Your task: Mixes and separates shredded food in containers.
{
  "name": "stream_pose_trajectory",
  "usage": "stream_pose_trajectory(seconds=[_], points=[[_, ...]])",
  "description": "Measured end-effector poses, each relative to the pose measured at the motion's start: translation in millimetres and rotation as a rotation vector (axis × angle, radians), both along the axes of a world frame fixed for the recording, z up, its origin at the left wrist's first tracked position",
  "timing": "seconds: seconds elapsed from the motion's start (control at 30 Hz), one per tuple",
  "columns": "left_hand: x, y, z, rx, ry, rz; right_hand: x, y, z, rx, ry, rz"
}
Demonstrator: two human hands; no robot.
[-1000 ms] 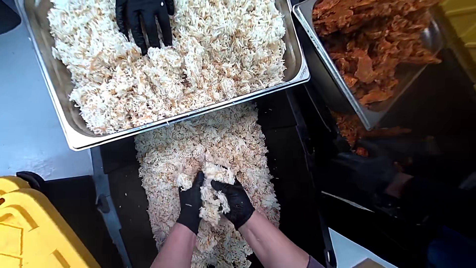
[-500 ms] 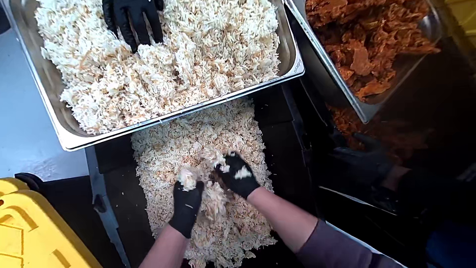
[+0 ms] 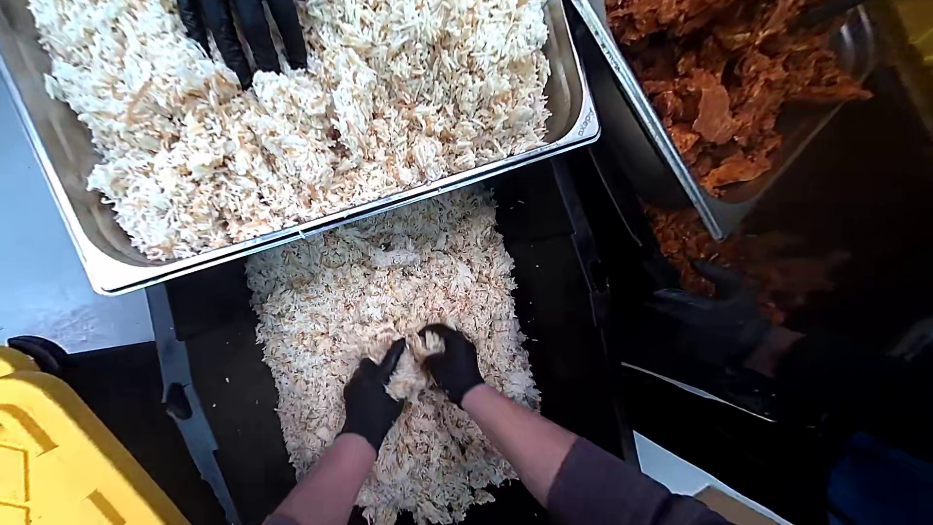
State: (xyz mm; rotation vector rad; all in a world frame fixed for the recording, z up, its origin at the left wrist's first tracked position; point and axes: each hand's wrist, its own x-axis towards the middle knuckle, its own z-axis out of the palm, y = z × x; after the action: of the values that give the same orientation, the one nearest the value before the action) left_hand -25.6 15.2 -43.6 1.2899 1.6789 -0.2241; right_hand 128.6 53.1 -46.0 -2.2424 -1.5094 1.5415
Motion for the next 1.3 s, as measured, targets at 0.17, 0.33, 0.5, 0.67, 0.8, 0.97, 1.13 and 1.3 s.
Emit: stream_pose_trajectory(seconds=[0.17, 0.33, 0.5, 0.67, 0.8, 0.97, 1.13, 1.3], points=[[-2, 13, -1, 0.247, -0.124, 0.346, -23, 31, 15, -0.148, 0.350, -0.649], [-29, 29, 30, 0.232, 0.040, 0.132, -19, 97, 51, 0.032, 0.070, 0.049], [-73, 29, 23, 0.043, 0.159, 0.008, -46, 100, 16, 0.098, -0.080, 0.589], [-55, 4, 4, 0.015, -0.378, 0.540, -50, 56, -3, -0.099, 0.050, 0.382], [-25, 2, 5, 0.180, -0.637, 0.831, -49, 8, 21, -0.256, 0.392, -0.326], [-9, 11, 51, 0.068, -0.540, 1.095, -55, -19, 75, -0.333, 0.655, -0.772], [14, 5, 59, 0.133, -0.655, 1.311, -52, -21, 76, 0.155, 0.395, -0.443], [23, 8, 71, 0.113, -0.583, 1.221, -44, 6, 53, 0.462, 0.154, -0.070]])
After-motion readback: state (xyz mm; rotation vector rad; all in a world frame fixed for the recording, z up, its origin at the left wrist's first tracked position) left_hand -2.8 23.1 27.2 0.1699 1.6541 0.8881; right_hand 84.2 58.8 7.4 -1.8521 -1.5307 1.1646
